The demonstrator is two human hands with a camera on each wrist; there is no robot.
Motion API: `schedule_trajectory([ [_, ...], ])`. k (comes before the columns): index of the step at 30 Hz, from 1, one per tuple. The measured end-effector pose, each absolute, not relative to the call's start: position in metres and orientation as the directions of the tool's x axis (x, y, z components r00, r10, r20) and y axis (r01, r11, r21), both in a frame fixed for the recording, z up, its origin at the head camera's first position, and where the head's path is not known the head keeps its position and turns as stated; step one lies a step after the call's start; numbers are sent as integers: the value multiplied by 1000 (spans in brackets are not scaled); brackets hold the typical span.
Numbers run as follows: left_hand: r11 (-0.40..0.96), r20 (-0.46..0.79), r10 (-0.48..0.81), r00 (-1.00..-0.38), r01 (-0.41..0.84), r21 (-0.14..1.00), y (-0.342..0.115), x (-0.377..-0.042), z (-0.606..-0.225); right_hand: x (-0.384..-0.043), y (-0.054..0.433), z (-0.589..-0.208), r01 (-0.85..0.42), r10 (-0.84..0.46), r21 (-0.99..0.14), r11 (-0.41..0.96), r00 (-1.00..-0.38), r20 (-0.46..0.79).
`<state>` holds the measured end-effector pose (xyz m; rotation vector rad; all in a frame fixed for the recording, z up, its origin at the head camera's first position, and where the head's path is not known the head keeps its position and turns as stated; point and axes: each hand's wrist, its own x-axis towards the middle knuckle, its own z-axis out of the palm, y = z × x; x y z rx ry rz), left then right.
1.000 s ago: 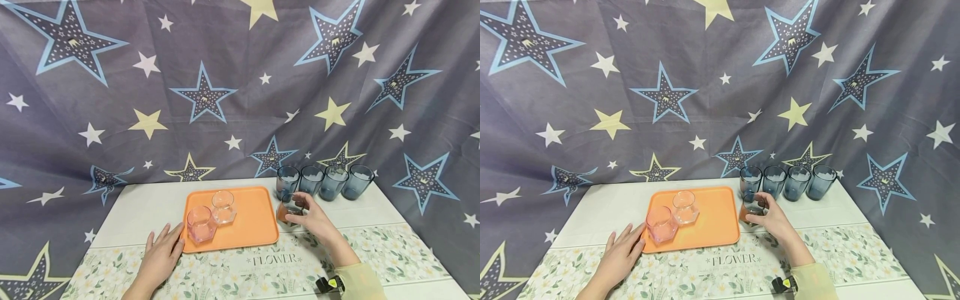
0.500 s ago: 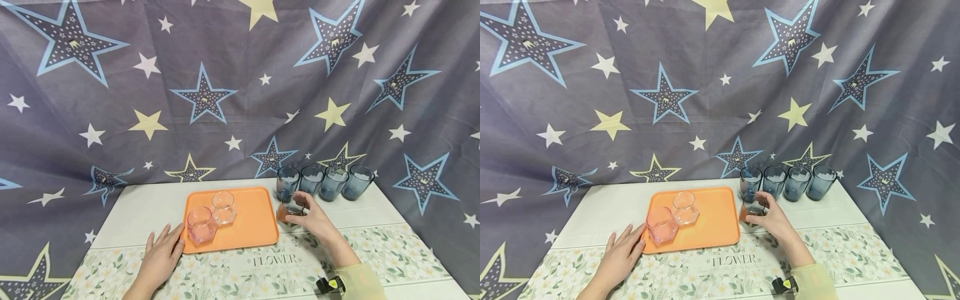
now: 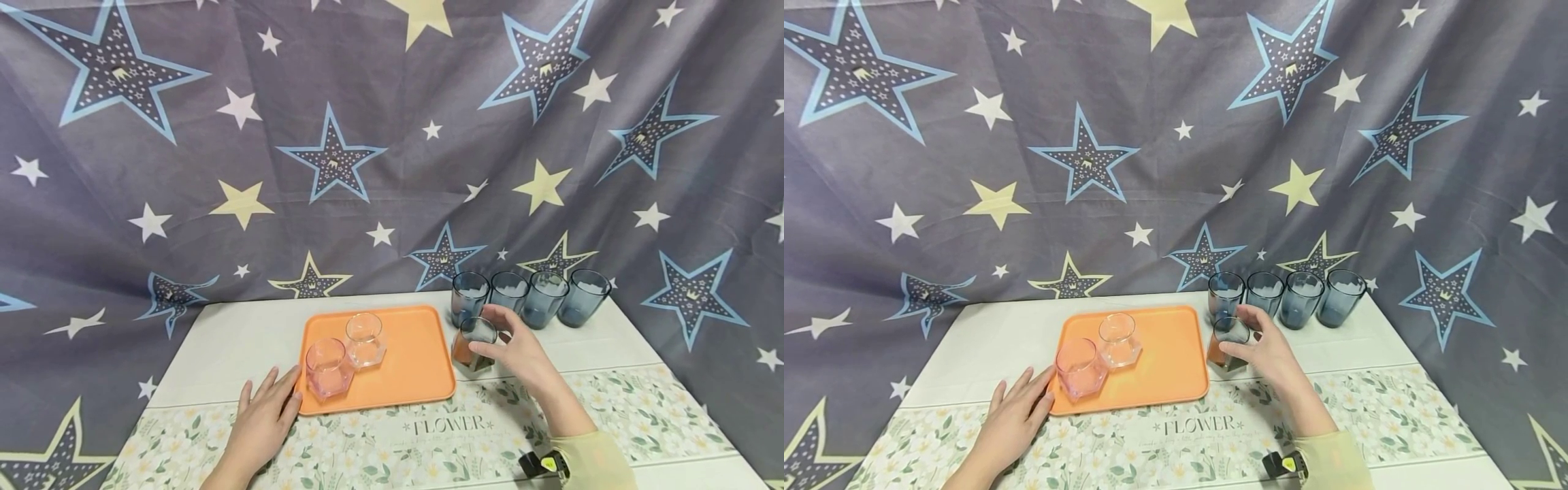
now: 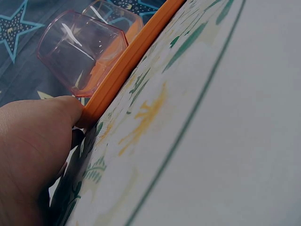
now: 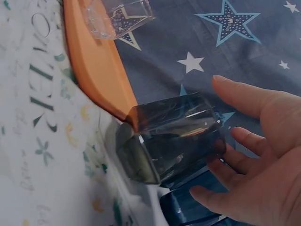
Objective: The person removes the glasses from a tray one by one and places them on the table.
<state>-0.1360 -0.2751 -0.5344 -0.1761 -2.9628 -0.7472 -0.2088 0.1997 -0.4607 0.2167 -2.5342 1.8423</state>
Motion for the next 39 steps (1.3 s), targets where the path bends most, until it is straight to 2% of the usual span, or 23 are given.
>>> schedule_trajectory([
  [9, 878, 108, 96, -989, 135, 460, -275, -135, -533, -205, 195, -439, -155, -77, -929, 338, -988, 136],
  [16, 883, 106, 96, -990, 134, 450, -274, -136, -533, -201, 179, -422, -190, -92, -931, 310, -981, 169],
  [33, 883, 89, 93, -992, 123, 452, -274, -135, -532, -206, 107, -417, -251, -244, -957, 148, -947, 211],
  [39, 881, 98, 91, -991, 126, 456, -274, -135, -530, -207, 83, -418, -252, -284, -958, 135, -936, 207],
])
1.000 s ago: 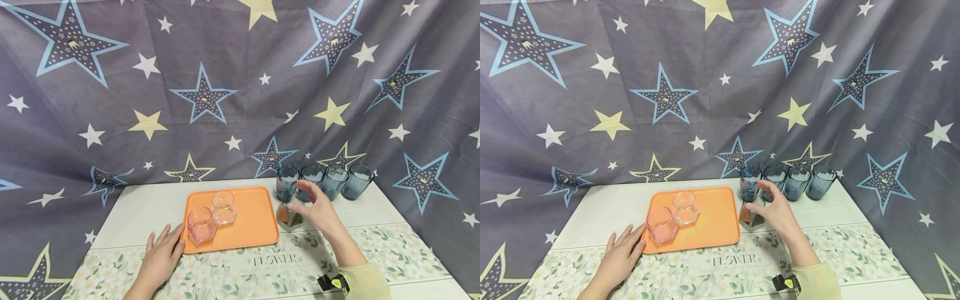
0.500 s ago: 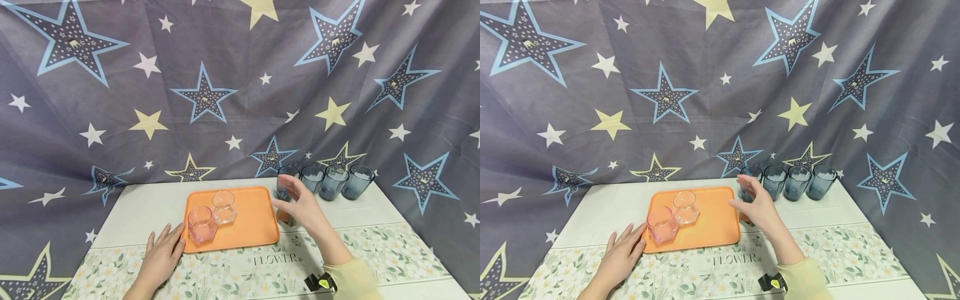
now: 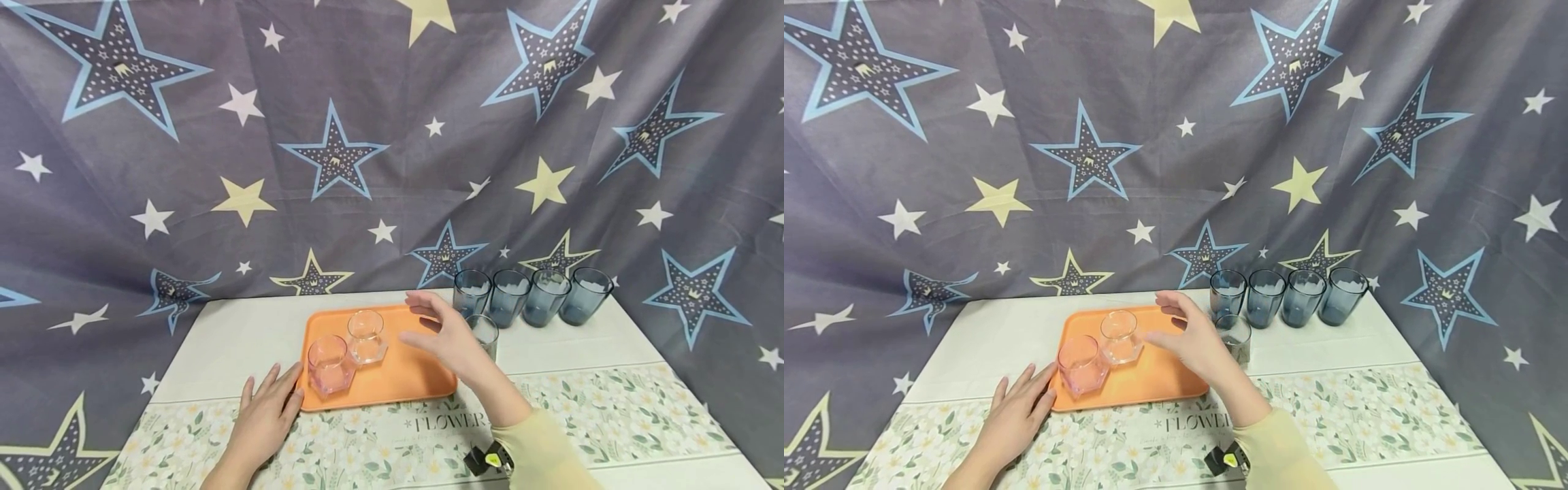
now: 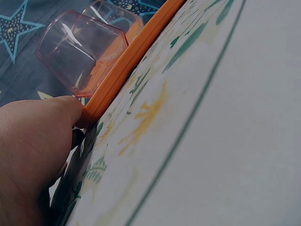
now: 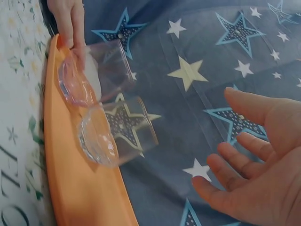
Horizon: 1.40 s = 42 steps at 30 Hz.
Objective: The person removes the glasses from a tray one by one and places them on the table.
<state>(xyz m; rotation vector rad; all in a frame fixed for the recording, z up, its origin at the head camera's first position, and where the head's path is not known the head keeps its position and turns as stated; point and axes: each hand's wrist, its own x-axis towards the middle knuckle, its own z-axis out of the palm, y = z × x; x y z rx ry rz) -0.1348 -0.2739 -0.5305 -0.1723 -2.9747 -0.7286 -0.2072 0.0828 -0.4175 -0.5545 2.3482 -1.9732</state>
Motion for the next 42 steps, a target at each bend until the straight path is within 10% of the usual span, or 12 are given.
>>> schedule_trajectory([
  [42, 881, 108, 90, -990, 130, 455, -274, -135, -533, -246, 18, -487, -231, -374, -943, 241, -918, 129],
])
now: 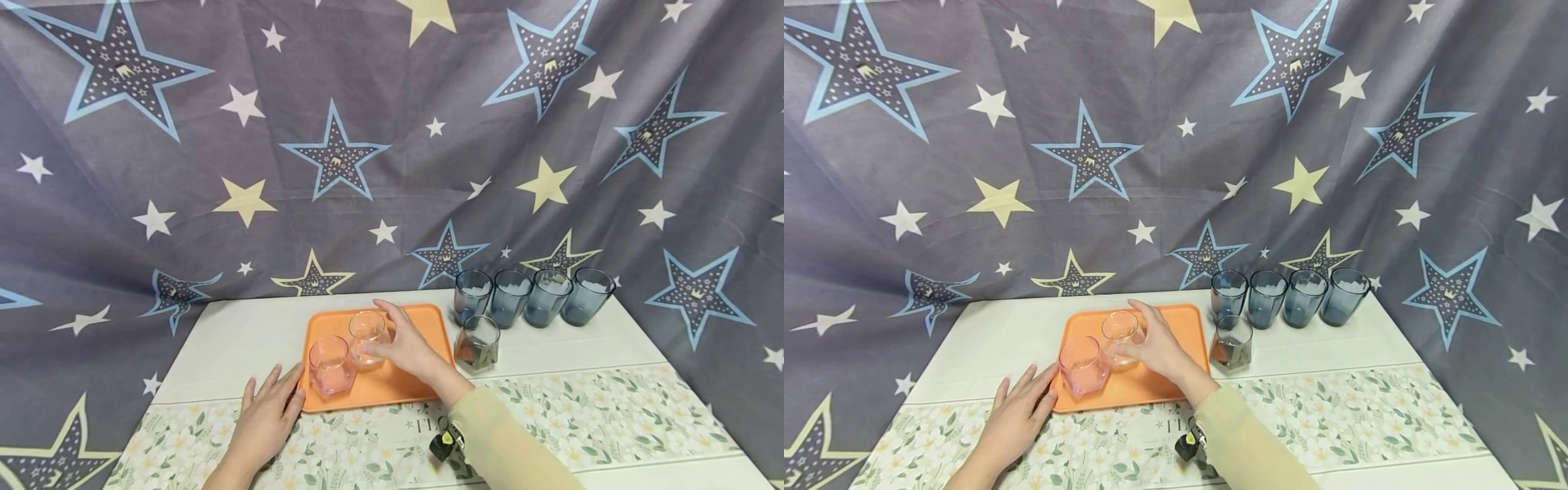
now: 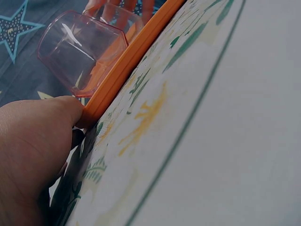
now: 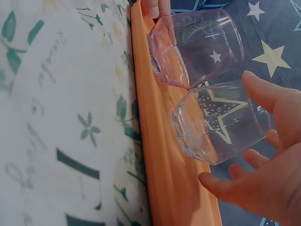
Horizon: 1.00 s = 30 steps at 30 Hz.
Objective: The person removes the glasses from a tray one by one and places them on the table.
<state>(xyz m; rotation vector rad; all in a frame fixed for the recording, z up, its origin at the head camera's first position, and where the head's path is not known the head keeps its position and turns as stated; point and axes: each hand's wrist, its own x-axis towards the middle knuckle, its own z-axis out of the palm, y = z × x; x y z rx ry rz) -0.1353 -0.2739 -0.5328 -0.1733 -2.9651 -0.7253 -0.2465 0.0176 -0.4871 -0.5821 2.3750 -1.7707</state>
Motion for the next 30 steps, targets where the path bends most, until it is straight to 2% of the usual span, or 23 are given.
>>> schedule_trajectory([
  [11, 881, 97, 89, -991, 124, 457, -273, -134, -531, -248, 16, -496, -165, -391, -966, 197, -917, 77],
  [30, 880, 101, 90, -991, 127, 457, -272, -134, -532, -249, 13, -495, -155, -405, -979, 132, -910, 90],
])
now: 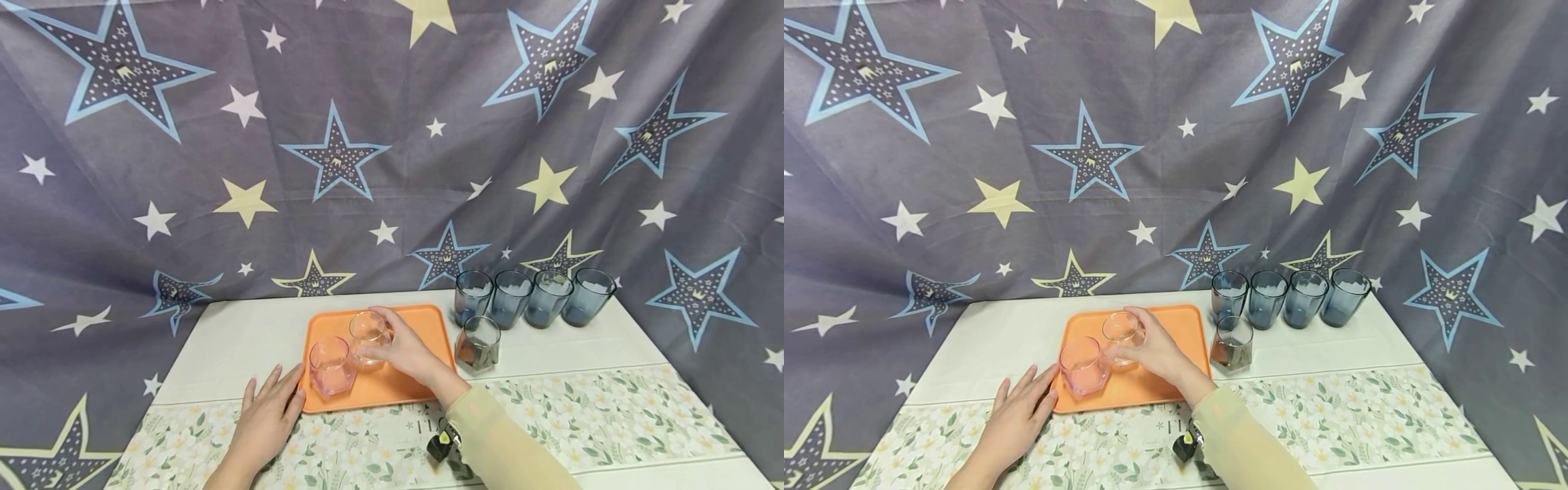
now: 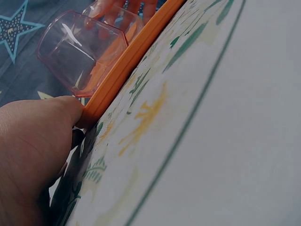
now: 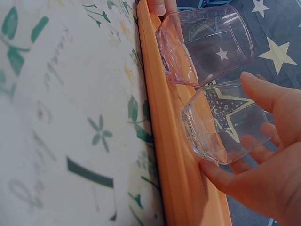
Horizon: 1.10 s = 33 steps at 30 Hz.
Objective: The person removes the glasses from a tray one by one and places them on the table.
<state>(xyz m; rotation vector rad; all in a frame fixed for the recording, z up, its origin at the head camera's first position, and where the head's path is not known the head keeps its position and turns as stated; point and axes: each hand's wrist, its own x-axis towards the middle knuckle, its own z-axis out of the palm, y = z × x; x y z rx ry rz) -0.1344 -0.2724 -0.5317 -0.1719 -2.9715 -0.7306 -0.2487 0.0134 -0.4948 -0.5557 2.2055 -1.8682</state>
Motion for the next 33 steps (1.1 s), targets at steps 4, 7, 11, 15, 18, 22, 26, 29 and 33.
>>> schedule_trajectory([
  [4, 881, 94, 89, -992, 122, 457, -272, -134, -532, -248, 13, -494, -138, -399, -981, 139, -914, 72],
  [7, 880, 98, 89, -991, 124, 458, -272, -134, -532, -248, 13, -494, -136, -399, -981, 141, -914, 69],
  [11, 879, 104, 91, -990, 129, 459, -272, -134, -533, -248, 13, -494, -140, -395, -981, 133, -915, 77],
  [15, 881, 107, 88, -990, 128, 456, -272, -135, -533, -247, 13, -494, -134, -379, -984, 119, -922, 80],
  [18, 881, 107, 86, -990, 126, 456, -272, -135, -534, -245, 12, -494, -127, -363, -986, 106, -928, 81],
  [22, 882, 102, 84, -991, 122, 455, -273, -136, -534, -243, 12, -493, -120, -342, -987, 108, -937, 77],
  [26, 882, 91, 81, -993, 114, 457, -273, -137, -534, -241, 13, -490, -119, -314, -983, 138, -947, 71],
  [29, 880, 82, 81, -993, 110, 462, -274, -138, -534, -239, 14, -487, -122, -298, -980, 155, -952, 71],
  [33, 882, 74, 81, -994, 106, 459, -274, -139, -534, -237, 19, -484, -128, -283, -979, 156, -956, 80],
])
